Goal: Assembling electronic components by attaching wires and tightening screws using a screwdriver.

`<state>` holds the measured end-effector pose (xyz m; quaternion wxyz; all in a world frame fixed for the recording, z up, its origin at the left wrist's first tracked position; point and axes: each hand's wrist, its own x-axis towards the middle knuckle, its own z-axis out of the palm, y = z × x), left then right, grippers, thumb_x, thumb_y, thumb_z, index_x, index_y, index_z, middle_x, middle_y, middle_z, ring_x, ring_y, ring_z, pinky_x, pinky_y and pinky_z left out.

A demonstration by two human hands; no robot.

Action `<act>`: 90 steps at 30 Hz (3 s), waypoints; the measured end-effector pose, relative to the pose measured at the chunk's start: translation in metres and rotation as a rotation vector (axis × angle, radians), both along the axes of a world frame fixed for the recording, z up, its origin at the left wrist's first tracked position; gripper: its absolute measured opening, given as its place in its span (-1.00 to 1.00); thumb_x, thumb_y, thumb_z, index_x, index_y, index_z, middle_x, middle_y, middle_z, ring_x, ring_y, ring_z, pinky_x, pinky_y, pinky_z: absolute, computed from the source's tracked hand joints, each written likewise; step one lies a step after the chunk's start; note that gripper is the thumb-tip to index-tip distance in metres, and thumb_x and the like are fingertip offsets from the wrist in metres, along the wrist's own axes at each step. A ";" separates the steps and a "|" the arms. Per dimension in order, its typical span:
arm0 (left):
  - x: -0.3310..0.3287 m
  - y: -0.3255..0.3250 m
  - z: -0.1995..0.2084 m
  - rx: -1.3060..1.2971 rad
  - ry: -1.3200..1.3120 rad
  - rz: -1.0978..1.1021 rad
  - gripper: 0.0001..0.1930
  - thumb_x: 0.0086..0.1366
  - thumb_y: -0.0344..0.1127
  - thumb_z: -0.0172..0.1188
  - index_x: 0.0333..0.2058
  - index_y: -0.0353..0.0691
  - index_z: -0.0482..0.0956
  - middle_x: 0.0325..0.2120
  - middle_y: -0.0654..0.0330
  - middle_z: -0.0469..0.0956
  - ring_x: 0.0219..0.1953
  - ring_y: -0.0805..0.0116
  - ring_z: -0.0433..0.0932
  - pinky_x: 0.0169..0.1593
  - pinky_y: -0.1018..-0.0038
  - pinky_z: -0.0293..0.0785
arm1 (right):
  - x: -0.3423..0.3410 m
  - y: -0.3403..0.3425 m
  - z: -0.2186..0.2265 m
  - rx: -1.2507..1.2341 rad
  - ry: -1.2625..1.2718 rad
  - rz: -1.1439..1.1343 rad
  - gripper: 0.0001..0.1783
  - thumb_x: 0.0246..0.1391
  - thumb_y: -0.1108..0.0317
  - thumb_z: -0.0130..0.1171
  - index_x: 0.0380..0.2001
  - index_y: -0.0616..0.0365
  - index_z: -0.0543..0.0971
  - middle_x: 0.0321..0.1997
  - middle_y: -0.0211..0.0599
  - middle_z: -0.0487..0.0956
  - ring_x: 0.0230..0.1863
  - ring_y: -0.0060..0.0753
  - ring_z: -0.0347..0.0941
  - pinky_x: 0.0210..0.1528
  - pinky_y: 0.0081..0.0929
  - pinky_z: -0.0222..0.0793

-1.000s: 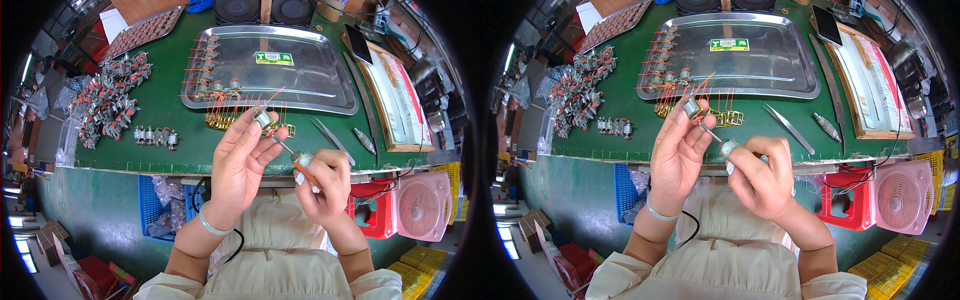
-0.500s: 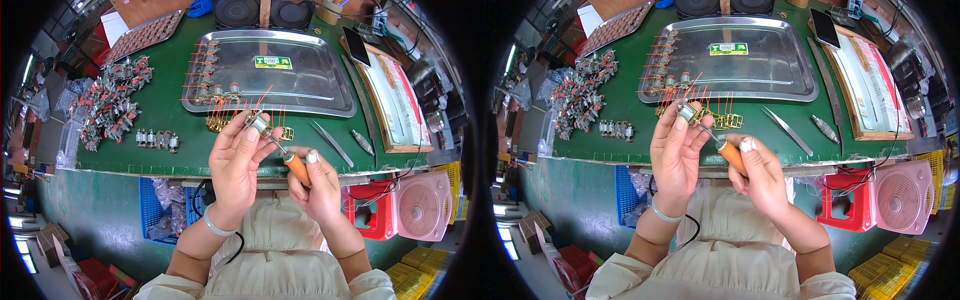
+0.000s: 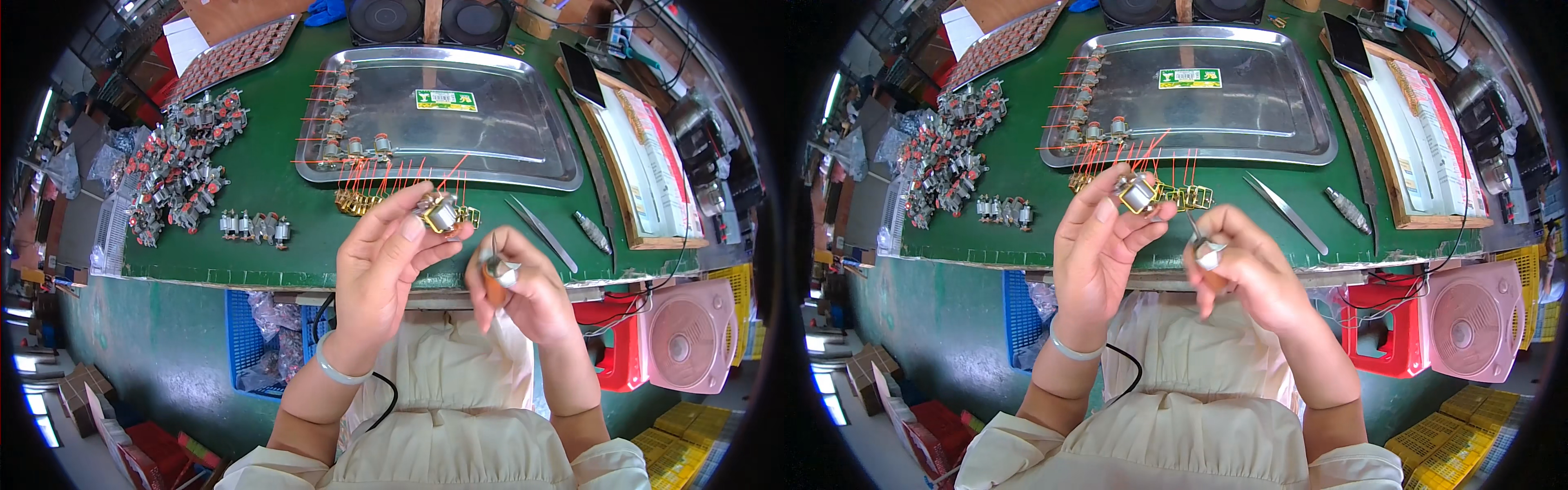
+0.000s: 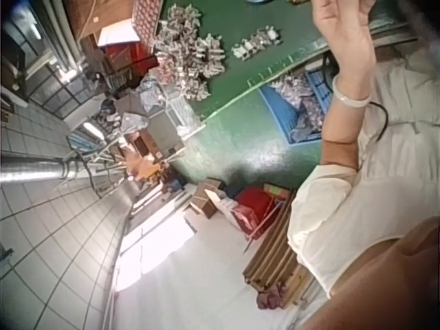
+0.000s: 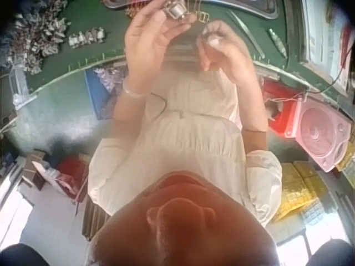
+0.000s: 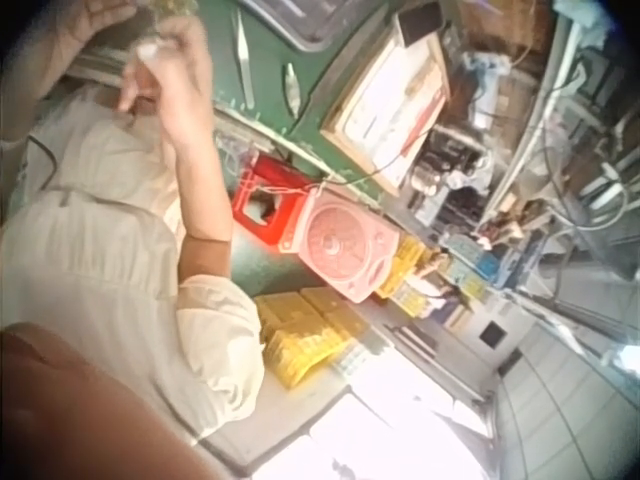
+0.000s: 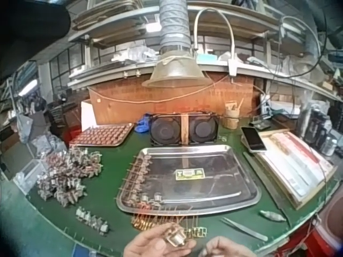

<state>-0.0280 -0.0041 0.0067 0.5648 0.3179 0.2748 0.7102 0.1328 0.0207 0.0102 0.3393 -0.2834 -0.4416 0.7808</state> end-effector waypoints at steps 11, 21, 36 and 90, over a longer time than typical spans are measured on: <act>0.003 0.000 -0.003 -0.031 0.142 -0.015 -0.79 0.25 -0.36 -0.05 -0.20 -0.37 0.35 -0.35 0.10 0.49 -0.33 0.33 0.54 -0.22 0.44 0.53 | -0.017 -0.003 0.001 0.386 -0.187 -0.332 -0.80 -0.10 0.59 0.03 -0.31 0.29 0.47 -0.60 -0.59 0.35 -0.59 -0.88 0.14 -0.57 -0.83 0.06; 0.003 0.003 -0.012 0.083 0.363 0.089 -0.83 0.24 -0.37 -0.02 -0.26 -0.35 0.38 -0.41 0.17 0.47 -0.43 0.51 0.46 -0.34 0.60 0.43 | -0.025 -0.010 -0.001 0.413 -0.215 -0.456 -0.90 -0.09 0.61 0.01 -0.44 0.32 0.49 -0.59 -0.56 0.41 -0.56 -0.88 0.17 -0.55 -0.83 0.11; 0.014 0.002 -0.012 0.193 0.297 0.205 -0.85 0.22 -0.47 -0.01 -0.24 -0.37 0.36 -0.36 0.20 0.43 -0.31 0.57 0.40 -0.25 0.66 0.36 | -0.027 -0.007 -0.010 0.209 0.073 -0.343 -0.80 -0.09 0.60 -0.04 -0.30 0.30 0.41 -0.58 -0.45 0.40 -0.67 -0.78 0.20 -0.68 -0.77 0.13; 0.017 -0.002 -0.003 0.017 0.225 0.175 -0.86 0.23 -0.43 -0.03 -0.25 -0.36 0.37 -0.31 0.08 0.45 -0.21 0.33 0.47 -0.22 0.44 0.51 | 0.015 0.015 0.013 1.032 -0.730 -0.515 -0.69 -0.19 0.48 0.18 -0.27 0.21 0.44 -0.48 -0.32 0.39 -0.55 -0.43 0.37 -0.53 -0.53 0.30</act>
